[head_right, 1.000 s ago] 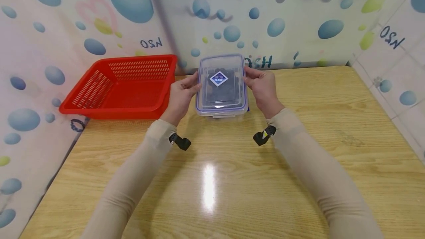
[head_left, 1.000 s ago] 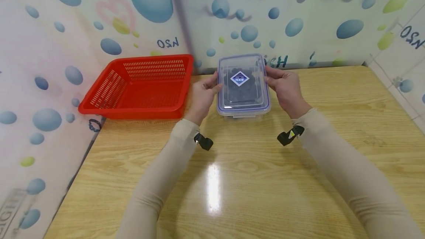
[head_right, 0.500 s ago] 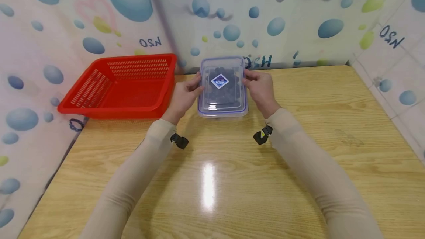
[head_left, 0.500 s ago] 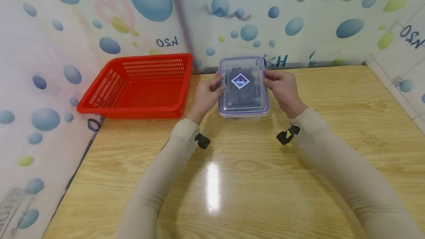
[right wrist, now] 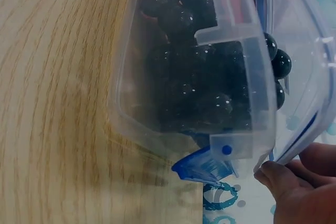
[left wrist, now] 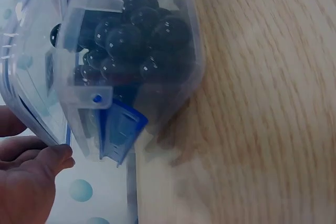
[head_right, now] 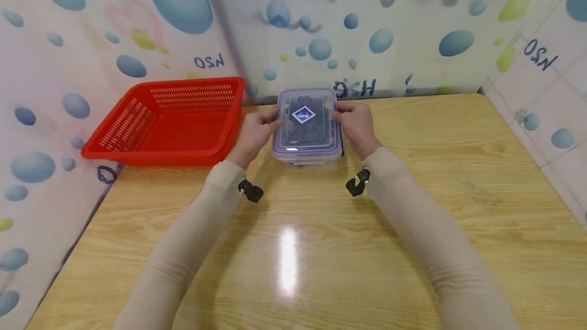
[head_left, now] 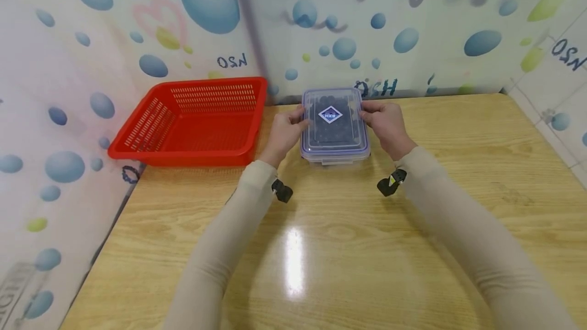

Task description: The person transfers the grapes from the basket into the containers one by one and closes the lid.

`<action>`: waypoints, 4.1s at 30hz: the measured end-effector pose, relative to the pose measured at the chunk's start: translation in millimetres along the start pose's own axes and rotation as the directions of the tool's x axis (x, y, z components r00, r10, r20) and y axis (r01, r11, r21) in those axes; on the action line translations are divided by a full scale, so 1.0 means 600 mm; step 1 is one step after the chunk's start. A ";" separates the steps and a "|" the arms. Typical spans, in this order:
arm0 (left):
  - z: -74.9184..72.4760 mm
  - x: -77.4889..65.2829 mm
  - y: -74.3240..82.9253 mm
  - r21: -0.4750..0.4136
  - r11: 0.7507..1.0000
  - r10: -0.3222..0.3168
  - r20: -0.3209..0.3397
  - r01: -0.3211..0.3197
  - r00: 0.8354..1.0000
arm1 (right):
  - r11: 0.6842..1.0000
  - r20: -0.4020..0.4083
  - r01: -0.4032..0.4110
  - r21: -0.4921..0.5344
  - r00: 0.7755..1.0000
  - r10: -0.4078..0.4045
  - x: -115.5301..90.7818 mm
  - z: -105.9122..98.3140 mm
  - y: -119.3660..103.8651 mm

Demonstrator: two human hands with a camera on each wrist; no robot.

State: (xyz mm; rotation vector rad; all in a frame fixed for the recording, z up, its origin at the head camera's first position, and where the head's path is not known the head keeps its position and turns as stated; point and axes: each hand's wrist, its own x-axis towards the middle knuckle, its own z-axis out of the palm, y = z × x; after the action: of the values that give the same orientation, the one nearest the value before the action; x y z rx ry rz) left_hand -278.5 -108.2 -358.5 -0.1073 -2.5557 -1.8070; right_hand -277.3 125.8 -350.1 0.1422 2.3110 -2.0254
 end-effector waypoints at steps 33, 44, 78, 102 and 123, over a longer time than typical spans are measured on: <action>0.016 0.015 -0.007 0.078 0.996 -0.036 0.016 0.034 0.999 | 0.995 0.001 -0.080 -0.053 0.997 0.080 0.028 -0.004 0.019; 0.018 0.016 -0.002 0.119 0.992 -0.042 0.019 0.039 0.999 | 0.991 0.012 -0.120 -0.060 0.993 0.121 0.027 -0.005 0.016; 0.019 -0.001 -0.011 -0.094 0.947 -0.311 -0.026 0.307 0.950 | 0.973 0.110 -0.226 0.048 0.969 0.220 0.018 -0.014 0.036; 0.019 -0.009 -0.014 -0.129 0.942 -0.320 -0.085 0.308 0.943 | 0.980 -0.043 -0.052 -0.190 0.998 0.045 0.007 -0.010 0.019; 0.021 -0.005 -0.008 -0.096 0.934 -0.354 -0.123 0.344 0.927 | 0.967 -0.122 -0.120 -0.227 0.988 0.094 0.007 0.007 0.012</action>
State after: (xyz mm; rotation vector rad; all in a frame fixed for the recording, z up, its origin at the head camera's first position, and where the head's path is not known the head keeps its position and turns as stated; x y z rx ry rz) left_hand -275.4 -98.2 -367.4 0.4887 -2.5365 -1.9340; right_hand -280.5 122.4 -358.0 0.3650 2.5249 -1.7215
